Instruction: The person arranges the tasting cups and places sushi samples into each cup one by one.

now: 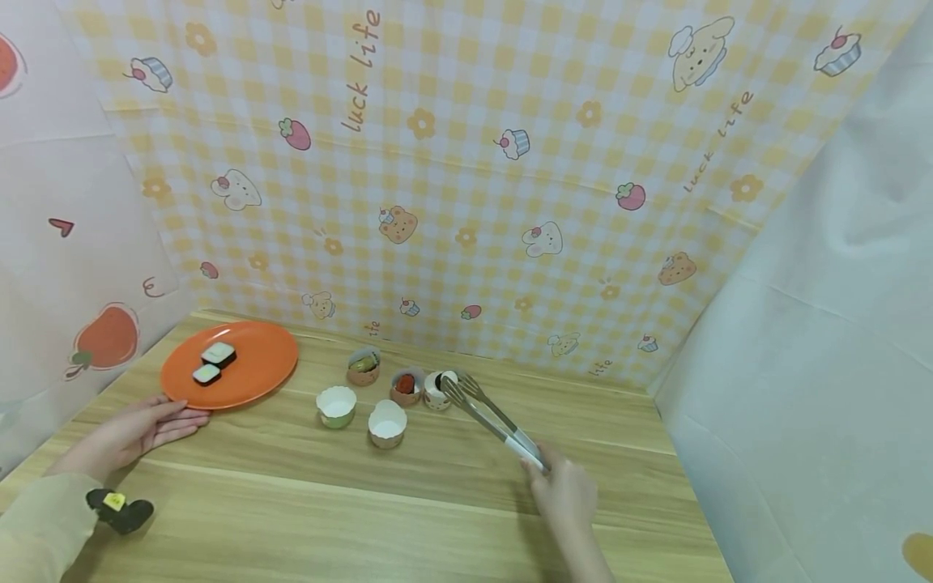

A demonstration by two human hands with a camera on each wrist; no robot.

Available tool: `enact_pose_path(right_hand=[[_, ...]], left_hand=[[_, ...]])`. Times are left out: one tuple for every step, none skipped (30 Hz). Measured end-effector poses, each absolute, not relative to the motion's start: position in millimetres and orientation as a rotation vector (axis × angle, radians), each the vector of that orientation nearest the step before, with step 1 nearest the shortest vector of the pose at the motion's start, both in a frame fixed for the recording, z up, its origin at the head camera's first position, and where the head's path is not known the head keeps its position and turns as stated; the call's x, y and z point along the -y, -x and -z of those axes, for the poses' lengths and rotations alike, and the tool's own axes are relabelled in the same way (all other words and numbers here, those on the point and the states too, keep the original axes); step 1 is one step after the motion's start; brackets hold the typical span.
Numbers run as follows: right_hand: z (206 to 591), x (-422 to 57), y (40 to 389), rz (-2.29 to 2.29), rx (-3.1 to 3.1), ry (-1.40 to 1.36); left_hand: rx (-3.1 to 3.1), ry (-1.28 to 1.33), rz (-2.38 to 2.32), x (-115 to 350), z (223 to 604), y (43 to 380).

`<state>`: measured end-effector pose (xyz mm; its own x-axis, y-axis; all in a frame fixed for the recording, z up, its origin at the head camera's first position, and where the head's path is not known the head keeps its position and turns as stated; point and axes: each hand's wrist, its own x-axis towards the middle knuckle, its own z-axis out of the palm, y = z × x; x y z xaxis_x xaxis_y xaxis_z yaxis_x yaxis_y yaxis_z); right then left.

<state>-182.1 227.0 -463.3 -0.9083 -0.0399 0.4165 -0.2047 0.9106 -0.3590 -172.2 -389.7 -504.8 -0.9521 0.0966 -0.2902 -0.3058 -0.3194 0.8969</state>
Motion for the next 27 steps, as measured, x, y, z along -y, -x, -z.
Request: enact_pose_path(right_hand=[[463.3,-227.0,182.4,-0.559,2.670,-0.174],[463.2,-226.8,182.5,-0.559,2.673,-0.169],[463.1,-226.6,182.7,-0.557,2.678,-0.166],[463.0,-226.3,182.8,-0.552,2.680,-0.163],[462.8,-226.0,182.9,-0.547,2.684,-0.160],[462.7,-225.7,183.0,-0.542,2.686,-0.161],[462.6,-225.5,183.1,-0.541,2.686,-0.163],[462.6,-225.1,183.2,-0.539,2.687,-0.168],[462.8,-224.9,183.3,-0.535,2.686,-0.173],[463.0,-224.7,183.4,-0.536,2.684,-0.180],[463.4,-224.5,183.5,-0.535,2.681,-0.187],[463.9,-224.3,183.6,-0.533,2.677,-0.194],[464.5,-224.2,183.8,-0.532,2.674,-0.197],[465.0,-223.9,183.9,-0.531,2.670,-0.200],[465.7,-223.7,184.0,-0.529,2.667,-0.202],[466.3,-223.5,184.1,-0.530,2.664,-0.202],[466.7,-223.2,184.1,-0.530,2.662,-0.201],[467.1,-222.8,184.2,-0.533,2.660,-0.199],[467.4,-222.6,184.2,-0.538,2.660,-0.196],[467.5,-222.2,184.2,-0.544,2.660,-0.195],[467.4,-221.9,184.0,-0.550,2.663,-0.193],[467.2,-221.6,184.0,-0.556,2.665,-0.192],[466.9,-221.2,184.0,-0.559,2.667,-0.190],[466.6,-220.9,184.0,-0.561,2.672,-0.189],[466.2,-220.6,184.0,-0.562,2.678,-0.186],[465.8,-220.2,184.0,-0.565,2.682,-0.185],[465.5,-219.8,184.1,-0.566,2.686,-0.184]], left_hand=[[-1.666,0.270,-2.351,389.5,504.9,172.3],[-1.672,0.274,-2.350,389.1,504.8,172.3],[-1.675,0.269,-2.350,388.9,504.8,172.3],[-1.676,0.260,-2.349,389.1,505.2,172.4],[-1.679,0.258,-2.347,389.3,505.5,172.6],[-1.680,0.258,-2.347,389.4,505.4,172.6],[-1.687,0.263,-2.343,389.2,505.2,172.6],[-1.691,0.268,-2.341,389.3,505.2,172.7],[-1.689,0.267,-2.342,389.5,505.4,172.8],[-1.689,0.265,-2.341,389.9,505.8,173.0],[-1.688,0.269,-2.343,389.9,506.0,173.0],[-1.684,0.268,-2.346,389.8,506.1,172.8],[-1.683,0.271,-2.348,389.9,506.2,173.0],[-1.676,0.266,-2.352,390.1,506.6,173.1],[-1.671,0.260,-2.355,390.3,506.7,173.1],[-1.668,0.262,-2.356,390.4,506.8,173.2],[-1.666,0.264,-2.358,390.4,506.8,173.3],[-1.663,0.262,-2.360,390.6,506.9,173.4],[-1.662,0.260,-2.359,390.8,507.2,173.6],[-1.664,0.256,-2.357,391.1,507.5,173.6],[-1.664,0.253,-2.356,391.1,507.7,173.6],[-1.666,0.250,-2.354,391.1,507.7,173.6],[-1.670,0.246,-2.351,391.1,507.7,173.5],[-1.674,0.243,-2.347,391.0,507.7,173.5],[-1.678,0.242,-2.344,390.9,507.6,173.5],[-1.681,0.242,-2.344,390.6,507.3,173.5],[-1.681,0.242,-2.344,390.4,507.0,173.6]])
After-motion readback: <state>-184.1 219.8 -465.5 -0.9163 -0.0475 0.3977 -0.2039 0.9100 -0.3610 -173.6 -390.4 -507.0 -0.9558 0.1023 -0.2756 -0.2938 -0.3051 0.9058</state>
